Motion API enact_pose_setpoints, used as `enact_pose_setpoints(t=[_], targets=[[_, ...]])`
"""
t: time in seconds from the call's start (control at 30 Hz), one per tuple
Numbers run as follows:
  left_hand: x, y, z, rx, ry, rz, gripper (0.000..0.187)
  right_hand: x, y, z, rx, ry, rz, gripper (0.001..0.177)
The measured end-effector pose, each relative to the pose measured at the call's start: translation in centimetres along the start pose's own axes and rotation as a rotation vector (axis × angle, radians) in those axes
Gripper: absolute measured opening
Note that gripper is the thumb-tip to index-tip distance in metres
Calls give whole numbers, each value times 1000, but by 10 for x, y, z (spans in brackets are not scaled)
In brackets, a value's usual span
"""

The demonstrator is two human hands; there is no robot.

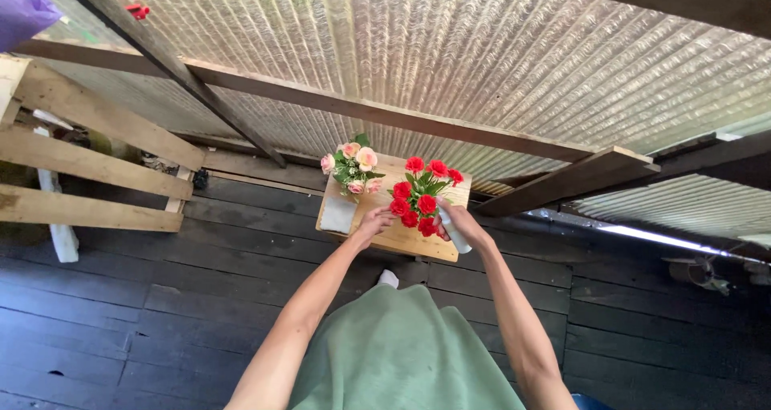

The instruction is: Spraying artificial flowers with a spray bottle.

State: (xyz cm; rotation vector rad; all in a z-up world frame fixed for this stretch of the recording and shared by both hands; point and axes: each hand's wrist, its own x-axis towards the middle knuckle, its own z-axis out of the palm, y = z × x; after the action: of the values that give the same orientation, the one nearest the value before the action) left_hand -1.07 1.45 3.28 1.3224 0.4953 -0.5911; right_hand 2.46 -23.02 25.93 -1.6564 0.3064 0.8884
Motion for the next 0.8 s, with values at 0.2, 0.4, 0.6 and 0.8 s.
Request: enact_pose_setpoints(t=[0.2, 0.4, 0.6, 0.8], targets=[[-15, 18, 0, 9, 23, -18, 60, 9, 2, 5, -24, 3, -16, 63], [-23, 12, -1, -125, 51, -16, 57, 8, 8, 13, -34, 15, -17, 66], [-10, -7, -1, -184, 81, -51, 55, 0, 5, 20, -27, 17, -55, 69], [6, -12, 6, -182, 78, -41, 56, 10, 8, 20, 4, 70, -79, 67]])
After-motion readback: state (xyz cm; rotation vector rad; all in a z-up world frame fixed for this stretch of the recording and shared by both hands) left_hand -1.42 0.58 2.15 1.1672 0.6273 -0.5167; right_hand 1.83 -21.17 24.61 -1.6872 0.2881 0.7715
